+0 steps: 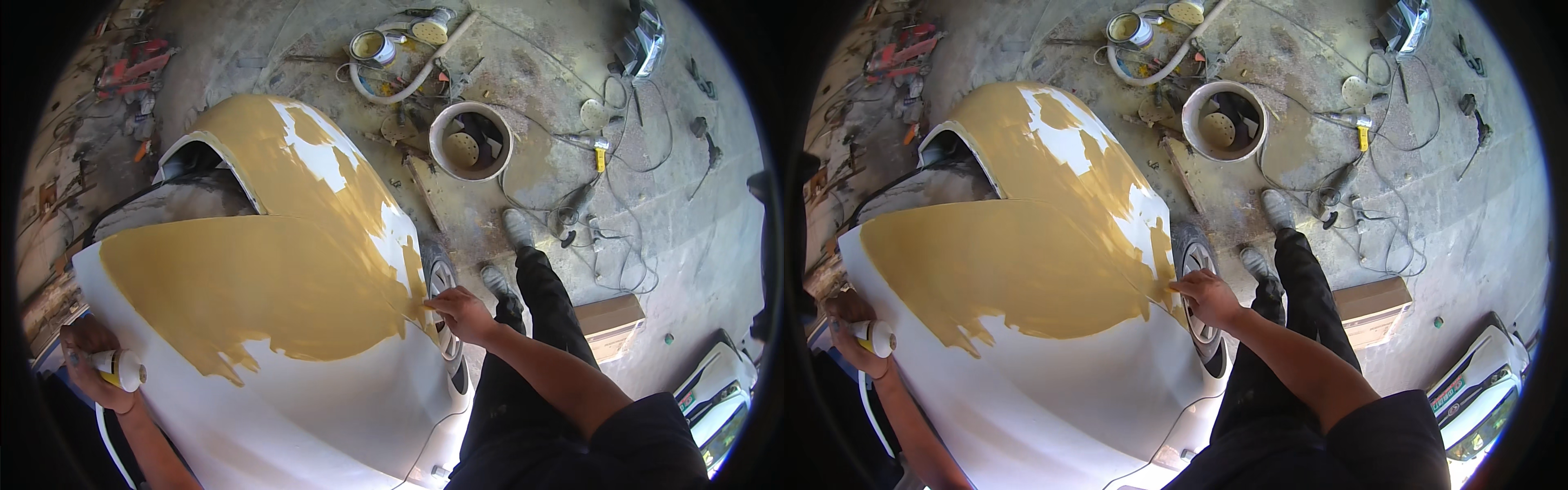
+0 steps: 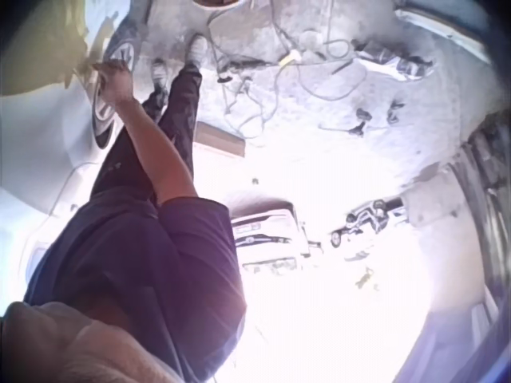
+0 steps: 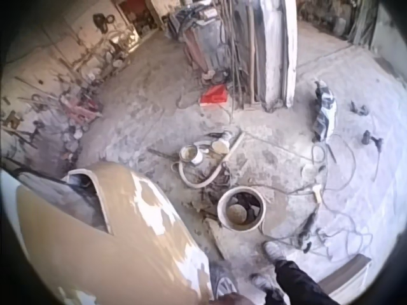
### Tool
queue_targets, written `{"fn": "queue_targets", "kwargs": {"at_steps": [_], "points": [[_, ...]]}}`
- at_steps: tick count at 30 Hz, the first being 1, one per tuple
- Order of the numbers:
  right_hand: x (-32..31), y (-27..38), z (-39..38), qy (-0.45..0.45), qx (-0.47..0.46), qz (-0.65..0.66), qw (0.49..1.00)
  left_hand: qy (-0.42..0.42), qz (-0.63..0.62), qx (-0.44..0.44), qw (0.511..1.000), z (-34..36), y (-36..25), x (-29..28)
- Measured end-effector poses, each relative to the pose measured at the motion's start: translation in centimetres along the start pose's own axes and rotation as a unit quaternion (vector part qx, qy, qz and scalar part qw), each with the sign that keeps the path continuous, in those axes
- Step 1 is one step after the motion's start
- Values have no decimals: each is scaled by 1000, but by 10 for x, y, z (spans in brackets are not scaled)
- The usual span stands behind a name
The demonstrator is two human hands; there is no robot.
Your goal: The person applies a beige body filler to the rear quarter panel of a white car using a yellow spreader. They repeatedly squeeze more filler from a tube onto the spreader and smooth it over the panel surface.
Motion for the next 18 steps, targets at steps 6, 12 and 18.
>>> {"fn": "queue_targets", "kwargs": {"at_steps": [6, 12, 18], "points": [[24, 23, 16, -95, 60, 52, 992, 19, -7, -7, 1000, 1, -5, 6], [13, 7, -5, 10, 117, 140, 983, 14, -12, -7, 1000, 1, -9, 8], [21, -12, 33, -56, 251, 105, 961, 52, -50, -15, 997, 3, -3, 9]]}}
Point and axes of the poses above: each hand's wrist, its own z-axis towards the middle knuckle, its own x-axis out of the palm, y = z × x, the point moved 5 cm from there along z, towards the middle knuckle, and after that the axes turned 11 degrees about z, right-handed, at the moved point
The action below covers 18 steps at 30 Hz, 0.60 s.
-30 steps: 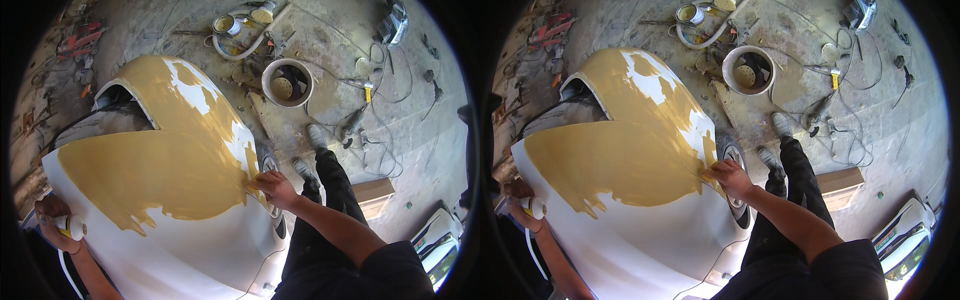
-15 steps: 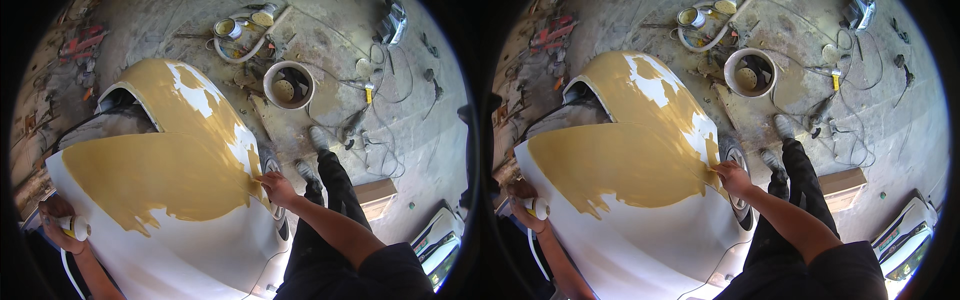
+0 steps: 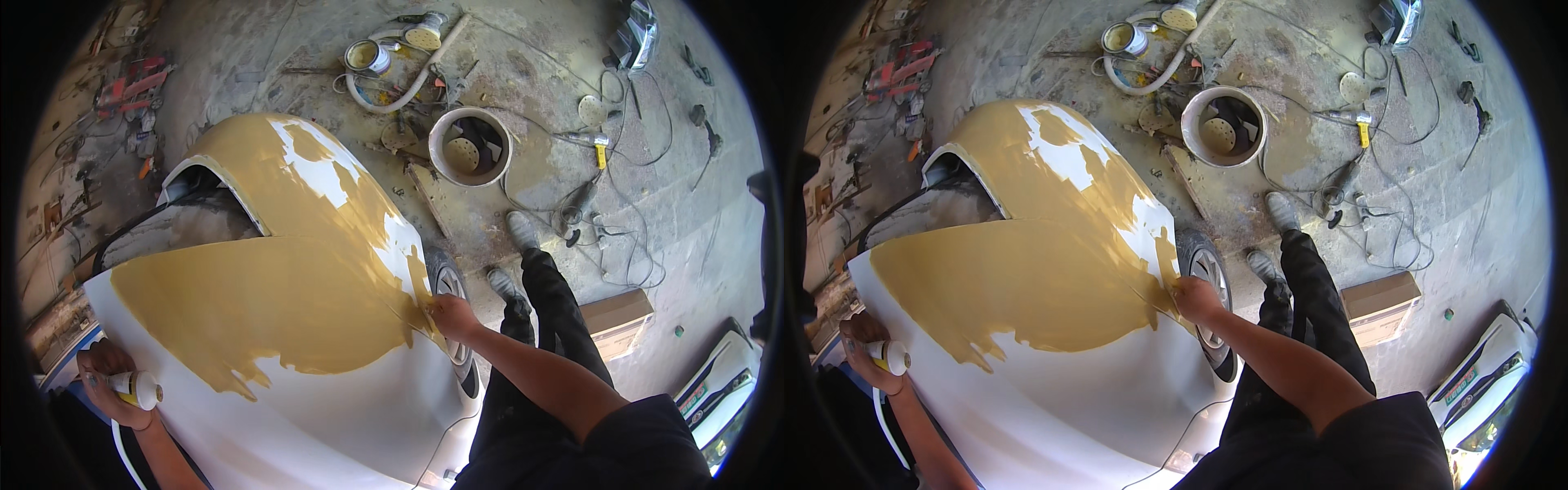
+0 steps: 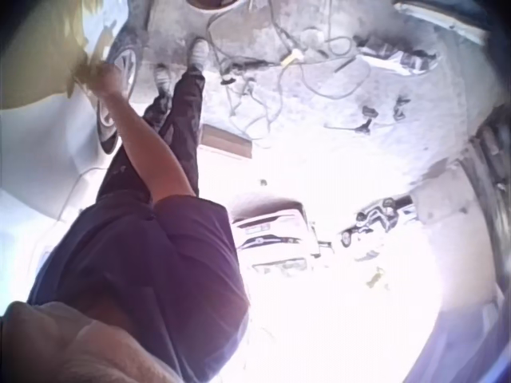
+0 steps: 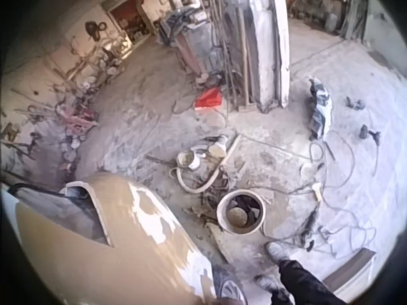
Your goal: The person applies a beige body filler to the rear quarter panel of a white car using a yellow spreader. They repeatedly squeeze more filler from a tube onto the spreader and smooth it over the panel surface.
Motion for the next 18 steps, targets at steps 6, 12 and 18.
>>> {"fn": "queue_targets", "kwargs": {"at_steps": [6, 12, 18], "points": [[27, 63, 25, -3, 63, 89, 994, 3, 25, 11, 1000, -1, 2, -7], [15, 106, 70, 72, 44, 462, 883, -9, 49, 10, 999, -1, -1, -6], [-17, 130, 70, 61, -191, 127, 971, 3, 101, 11, 995, -2, -11, 2]]}}
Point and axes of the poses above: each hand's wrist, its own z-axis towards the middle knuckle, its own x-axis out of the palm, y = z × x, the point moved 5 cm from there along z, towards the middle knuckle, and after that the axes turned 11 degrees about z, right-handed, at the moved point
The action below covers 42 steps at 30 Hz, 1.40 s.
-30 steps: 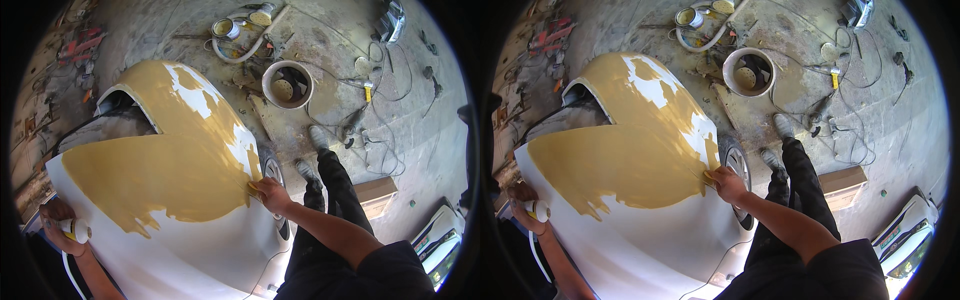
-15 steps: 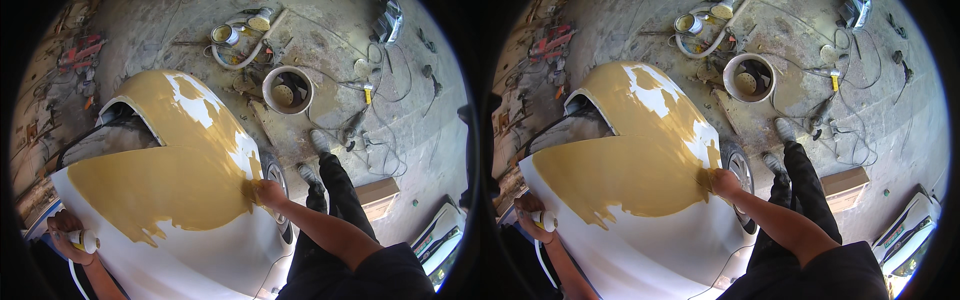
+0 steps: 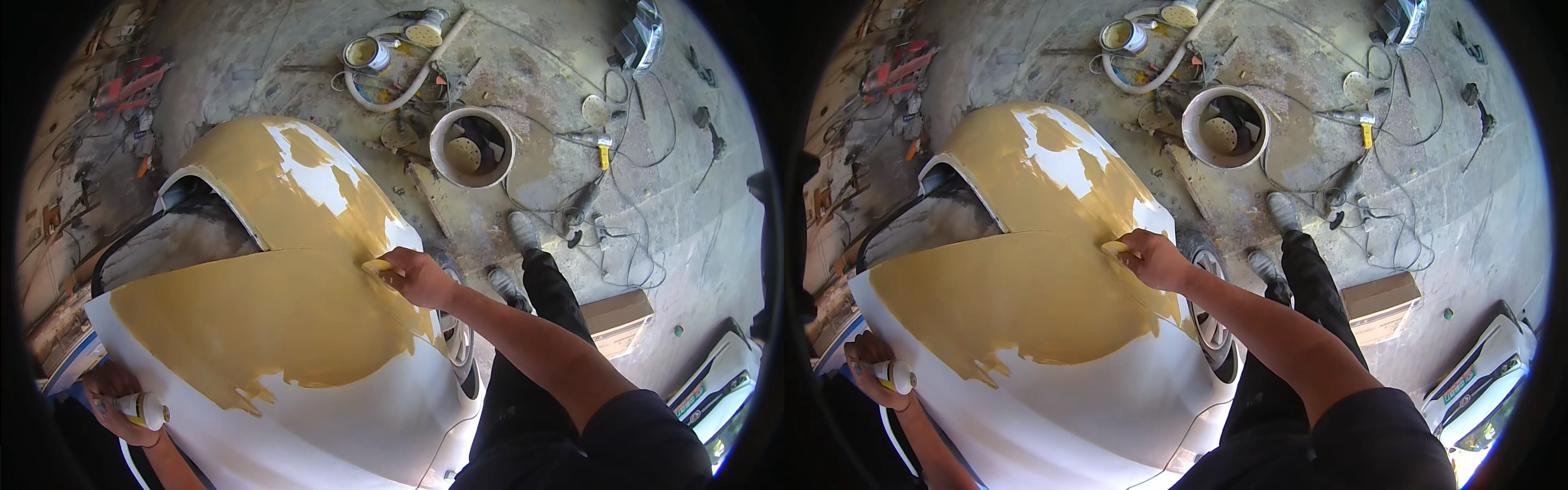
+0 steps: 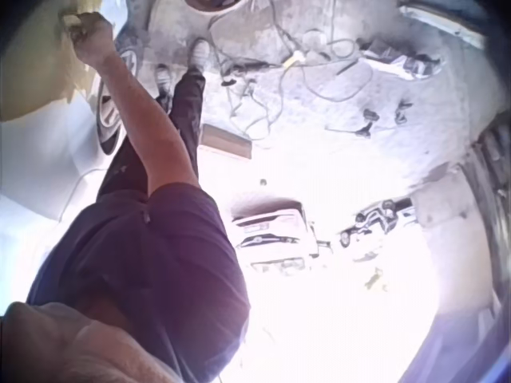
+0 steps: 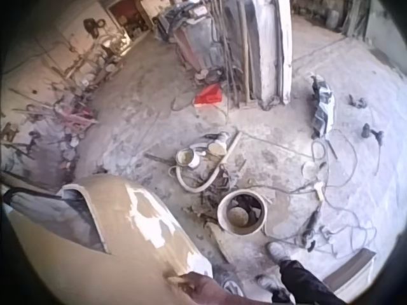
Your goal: The person applies a beige body filler to the rear quarter panel of a white car using a yellow spreader. They repeatedly squeeze more filler from a tube onto the spreader and smooth it over the panel surface.
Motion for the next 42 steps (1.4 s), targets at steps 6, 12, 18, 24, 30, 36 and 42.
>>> {"fn": "queue_targets", "kwargs": {"at_steps": [6, 12, 18, 24, 30, 36, 42], "points": [[10, 8, -1, 22, -55, -6, 998, -16, 37, 28, 999, 2, -10, 3], [20, 5, -2, 37, -66, 1, 997, -17, 24, -10, 1000, 1, 2, -2], [19, -9, -25, 61, -67, -46, 995, 25, 69, 19, 997, 1, 2, 0], [17, -37, -67, 100, -19, -67, 993, 31, 86, 26, 995, -3, 30, -30], [9, -61, -103, 163, 55, -113, 979, -46, 120, 52, 990, 2, -1, -2], [2, -23, -42, 31, -64, -55, 996, -31, 21, -8, 999, 0, 18, -13], [16, 38, 41, 38, -145, -51, 987, 1, -9, -10, 1000, 2, -7, 7]]}}
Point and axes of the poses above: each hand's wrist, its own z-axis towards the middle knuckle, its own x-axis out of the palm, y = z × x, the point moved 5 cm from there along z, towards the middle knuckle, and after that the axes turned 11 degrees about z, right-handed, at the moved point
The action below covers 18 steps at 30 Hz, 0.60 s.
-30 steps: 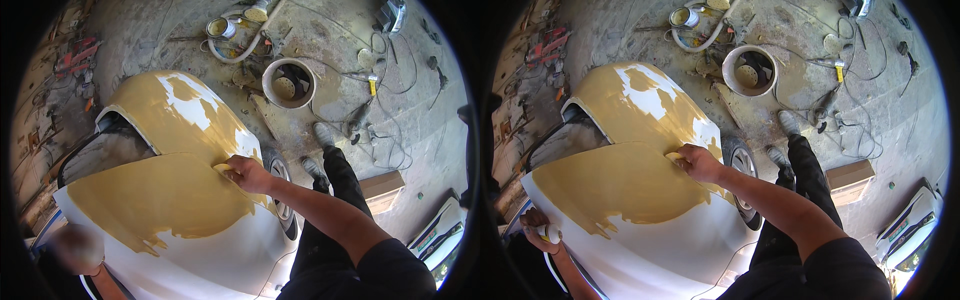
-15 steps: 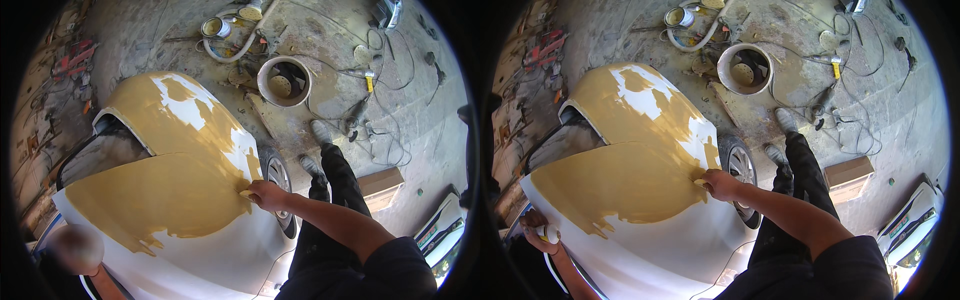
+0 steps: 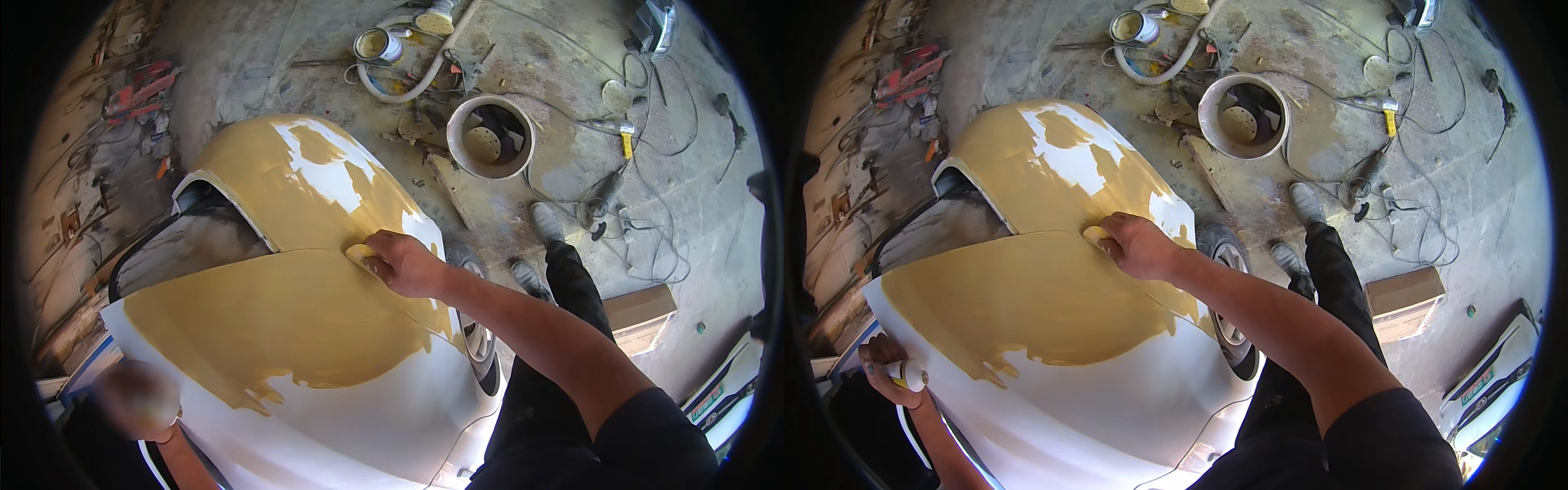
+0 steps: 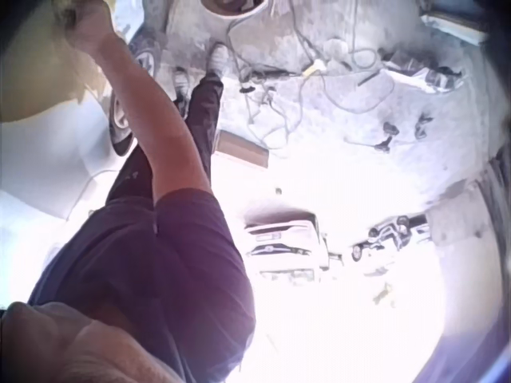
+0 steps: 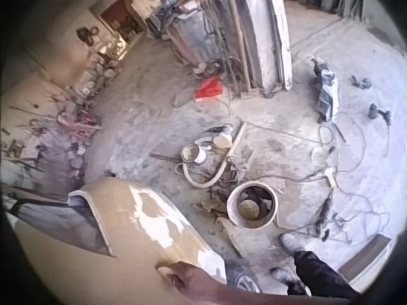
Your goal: The person applies a beige body filler to the rear quarter panel of a white car using a yellow spreader. They repeatedly squeeze more filler from a tube onto the spreader and smooth it over the panel surface.
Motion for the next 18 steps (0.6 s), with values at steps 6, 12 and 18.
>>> {"fn": "queue_targets", "kwargs": {"at_steps": [6, 12, 18], "points": [[2, 14, 29, 30, 11, -20, 999, 61, 11, 45, 997, 2, -7, 1], [5, 15, 26, 24, 12, -3, 1000, 98, -32, 25, 994, 2, -8, 5], [6, 16, 24, 26, 11, 6, 1000, 49, -31, -10, 998, 0, 6, -4]]}}
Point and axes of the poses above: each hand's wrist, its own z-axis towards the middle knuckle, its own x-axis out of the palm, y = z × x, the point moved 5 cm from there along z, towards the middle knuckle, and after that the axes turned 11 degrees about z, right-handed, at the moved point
